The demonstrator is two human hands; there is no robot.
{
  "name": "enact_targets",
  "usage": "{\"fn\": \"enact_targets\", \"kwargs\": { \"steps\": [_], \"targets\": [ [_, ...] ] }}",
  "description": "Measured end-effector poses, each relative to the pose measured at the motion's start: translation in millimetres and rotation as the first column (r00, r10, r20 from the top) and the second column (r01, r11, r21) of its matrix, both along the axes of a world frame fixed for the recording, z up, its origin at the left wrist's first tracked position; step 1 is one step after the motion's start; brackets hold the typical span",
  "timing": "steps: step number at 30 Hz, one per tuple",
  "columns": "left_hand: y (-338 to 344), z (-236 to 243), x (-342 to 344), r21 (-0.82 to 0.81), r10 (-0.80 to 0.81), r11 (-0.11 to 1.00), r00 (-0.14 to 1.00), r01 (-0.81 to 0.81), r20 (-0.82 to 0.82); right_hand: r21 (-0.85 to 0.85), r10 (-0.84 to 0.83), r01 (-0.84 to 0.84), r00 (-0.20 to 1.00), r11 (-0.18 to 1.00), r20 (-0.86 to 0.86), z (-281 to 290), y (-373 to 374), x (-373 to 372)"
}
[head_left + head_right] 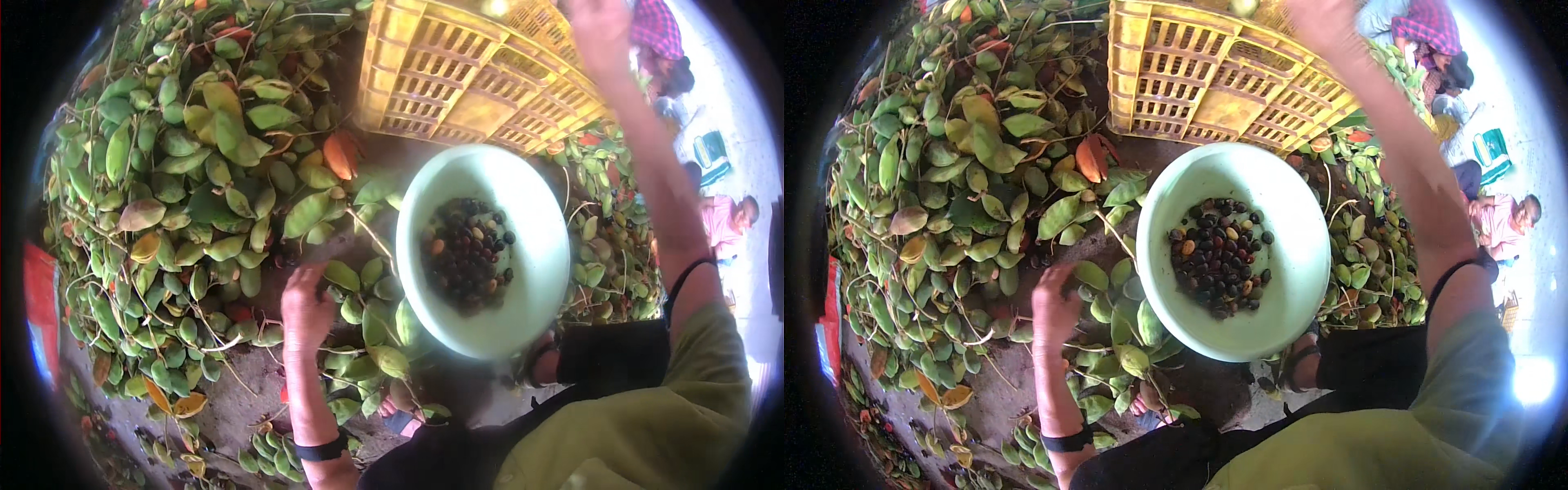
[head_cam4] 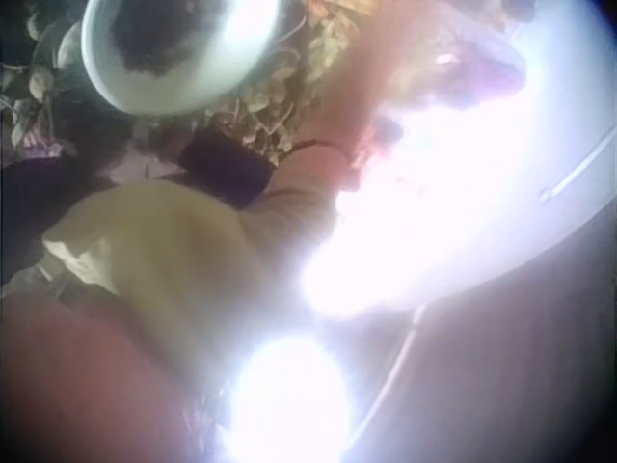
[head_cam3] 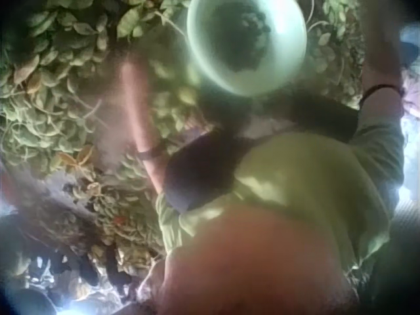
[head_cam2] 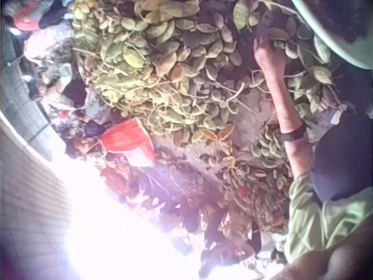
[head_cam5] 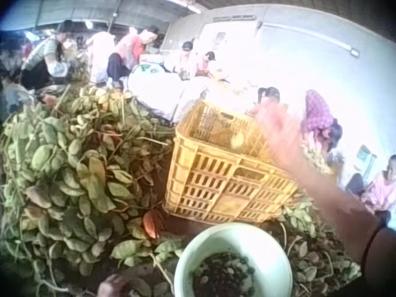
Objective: Peeling seeds out of green fruit pods and placing them in a bowl.
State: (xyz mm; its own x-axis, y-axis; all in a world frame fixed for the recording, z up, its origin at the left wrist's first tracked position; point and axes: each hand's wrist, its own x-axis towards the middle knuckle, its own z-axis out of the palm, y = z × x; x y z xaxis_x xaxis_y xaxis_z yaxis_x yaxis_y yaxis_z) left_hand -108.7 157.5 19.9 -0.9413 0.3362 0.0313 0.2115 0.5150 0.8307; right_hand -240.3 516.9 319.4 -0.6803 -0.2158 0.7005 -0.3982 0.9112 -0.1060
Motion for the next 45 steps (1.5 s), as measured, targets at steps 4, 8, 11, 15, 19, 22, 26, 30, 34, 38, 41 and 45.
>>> {"fn": "enact_targets", "kwargs": {
  "steps": [4,8,11,15,19,22,26,30,34,38,41,45],
  "targets": [
    [39,-2,1,-0.335,-0.191,0.937,0.946,0.095,-0.264,-0.156,0.349,-0.33,0.678,0.931,0.647,-140,-49,10],
    [39,-12,14,-0.205,-0.239,0.956,0.96,0.207,-0.143,0.108,0.152,-0.388,0.581,0.915,0.8,-221,-43,49],
    [39,-4,37,-0.176,-0.264,0.956,0.951,0.235,-0.161,0.238,-0.066,-0.365,0.424,0.9,0.903,-195,-52,59],
    [26,1,28,-0.049,-0.125,0.991,0.989,0.121,-0.085,0.391,-0.292,-0.411,0.283,0.823,0.913,-172,-94,30],
    [11,-8,3,-0.301,0.248,0.877,0.889,-0.375,-0.384,-0.062,0.304,-0.49,0.433,0.87,0.848,-212,-144,27],
    [17,-18,-14,-0.45,0.313,0.78,0.894,-0.435,-0.321,0.186,0.207,-0.53,0.596,0.827,0.776,-253,-172,21],
    [18,-20,-21,-0.431,0.329,0.815,0.922,-0.386,-0.203,0.209,0.099,-0.432,0.589,0.877,0.802,-278,-180,25],
    [4,-29,-25,-0.4,0.282,0.86,0.948,-0.317,-0.146,0.097,0.183,-0.495,0.486,0.863,0.855,-275,-154,44],
    [-6,-43,-15,-0.318,0.277,0.885,0.933,-0.341,-0.229,0.101,0.034,-0.779,0.155,0.619,0.987,-239,-149,62],
    [3,-43,-9,-0.208,0.407,0.865,0.881,-0.456,-0.242,-0.033,0.133,-0.478,0.178,0.878,0.975,-245,-161,48],
    [9,-38,-9,-0.176,0.475,0.846,0.861,-0.503,-0.18,0.03,0.139,-0.356,0.441,0.934,0.887,-265,-174,32],
    [13,-46,-13,-0.203,0.464,0.836,0.854,-0.51,-0.238,0.067,0.109,-0.366,0.442,0.928,0.89,-269,-195,27]
  ]
}}
